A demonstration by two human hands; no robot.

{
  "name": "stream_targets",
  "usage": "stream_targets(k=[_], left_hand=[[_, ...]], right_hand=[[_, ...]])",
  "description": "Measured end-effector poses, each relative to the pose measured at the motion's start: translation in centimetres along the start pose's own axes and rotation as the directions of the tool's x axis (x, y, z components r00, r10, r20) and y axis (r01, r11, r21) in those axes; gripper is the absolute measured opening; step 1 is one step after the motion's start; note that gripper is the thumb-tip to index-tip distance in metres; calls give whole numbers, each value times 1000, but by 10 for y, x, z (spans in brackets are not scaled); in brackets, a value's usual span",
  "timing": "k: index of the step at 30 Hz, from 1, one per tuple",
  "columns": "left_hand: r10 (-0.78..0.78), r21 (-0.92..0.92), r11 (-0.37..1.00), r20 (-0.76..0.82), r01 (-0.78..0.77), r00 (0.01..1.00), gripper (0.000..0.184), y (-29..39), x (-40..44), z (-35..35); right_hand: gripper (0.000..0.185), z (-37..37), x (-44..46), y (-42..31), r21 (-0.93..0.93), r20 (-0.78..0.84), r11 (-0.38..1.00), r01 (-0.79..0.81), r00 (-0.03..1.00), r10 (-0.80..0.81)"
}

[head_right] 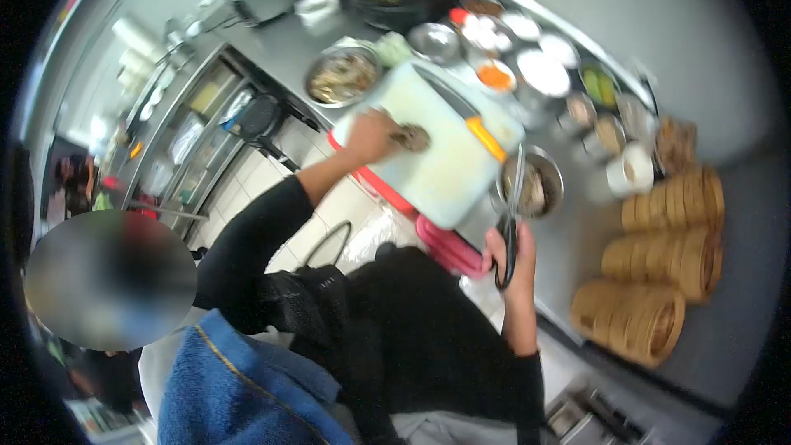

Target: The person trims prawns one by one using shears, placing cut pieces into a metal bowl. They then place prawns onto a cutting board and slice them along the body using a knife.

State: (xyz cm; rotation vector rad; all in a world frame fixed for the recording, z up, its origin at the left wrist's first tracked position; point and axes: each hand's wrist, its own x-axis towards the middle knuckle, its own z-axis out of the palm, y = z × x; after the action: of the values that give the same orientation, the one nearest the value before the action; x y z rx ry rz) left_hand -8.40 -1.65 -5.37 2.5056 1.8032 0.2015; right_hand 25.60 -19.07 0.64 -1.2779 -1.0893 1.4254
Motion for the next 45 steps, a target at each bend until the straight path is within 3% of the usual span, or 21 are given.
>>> stream_targets(k=[2, 3, 5, 7, 9, 10, 11, 12, 13, 14, 15, 16, 18, 19, 24, 27, 29, 33, 40, 42, 45], left_hand=[[56, 0, 998, 15, -56, 998, 23, 15, 13, 26], [237, -47, 968, -142, -245, 961, 16, 4, 23, 62], [181, 95, 976, 137, -195, 974, 19, 12, 40, 70], [267, 83, 959, 46, -270, 963, 16, 13, 42, 56], [-22, -23, 999, 72, 23, 997, 21, 17, 47, 46], [-27, -17, 999, 65, 28, 997, 21, 11, 51, 40], [-198, -352, 903, 166, 246, 966, 25, 8, 60, 34], [-299, -610, 657, 327, 442, 896, 30, 9, 66, 27], [-218, -816, 243, 482, 525, 849, 33, 0, 66, 29], [-96, -895, -271, 390, 353, 916, 34, -11, 78, 71], [-14, -875, -385, 324, 294, 946, 36, -7, 71, 51], [-50, -780, -587, 303, 218, 952, 34, -2, 60, 15], [71, -416, -889, 285, 190, 956, 45, 3, 50, -26], [80, -360, -918, 238, 165, 968, 47, 2, 52, -35], [70, -489, -864, 129, 125, 989, 48, 9, 48, -83], [80, -734, -657, 158, 172, 984, 44, 23, 40, -100], [4, -858, -490, 174, 153, 985, 42, 28, 42, -96], [-132, -829, -521, 317, 206, 939, 42, 36, 40, -85], [-181, -865, -464, 302, 189, 936, 46, 45, 38, -88], [-191, -905, -384, 273, 185, 943, 48, 47, 38, -90], [-202, -903, -403, 243, 146, 949, 47, 48, 41, -87]], right_hand=[[25, 7, 7, 11, -120, -18, 991, 66, 998, -68], [23, 15, 9, 11, -79, -14, 996, 31, 999, -32], [22, 29, 14, 12, -80, 21, 995, 64, 998, -62], [21, 36, 15, 11, -73, 54, 996, 58, 997, -55], [20, 39, 10, 11, -45, 61, 998, 41, 997, -39], [20, 39, 10, 12, -7, 48, 999, 36, 998, -36], [20, 38, 13, 13, -4, 41, 999, 39, 998, -39], [20, 36, 16, 16, -5, 37, 1000, 1, 999, -1], [20, 30, 13, 21, -5, 15, 999, -45, 999, 45], [21, 29, 13, 28, 7, -11, 1000, -30, 999, 30], [23, 36, 11, 20, 85, -1, 992, -94, 996, 94], [22, 36, 11, 18, 28, 32, 997, -78, 997, 77], [19, 42, 16, 14, 67, 107, 996, -56, 993, 49], [23, 40, 19, 16, 102, 172, 992, -79, 983, 61], [35, 61, 36, -9, 185, 427, 960, -208, 897, 112], [39, 77, 46, -24, 181, 476, 955, -235, 871, 124], [41, 81, 50, -29, 173, 488, 952, -254, 861, 141], [43, 90, 52, -35, 175, 501, 938, -300, 847, 177], [46, 94, 53, -35, 132, 466, 938, -320, 855, 226], [45, 92, 53, -32, 122, 448, 940, -318, 863, 234], [40, 91, 55, -20, 120, 385, 963, -241, 905, 179]])
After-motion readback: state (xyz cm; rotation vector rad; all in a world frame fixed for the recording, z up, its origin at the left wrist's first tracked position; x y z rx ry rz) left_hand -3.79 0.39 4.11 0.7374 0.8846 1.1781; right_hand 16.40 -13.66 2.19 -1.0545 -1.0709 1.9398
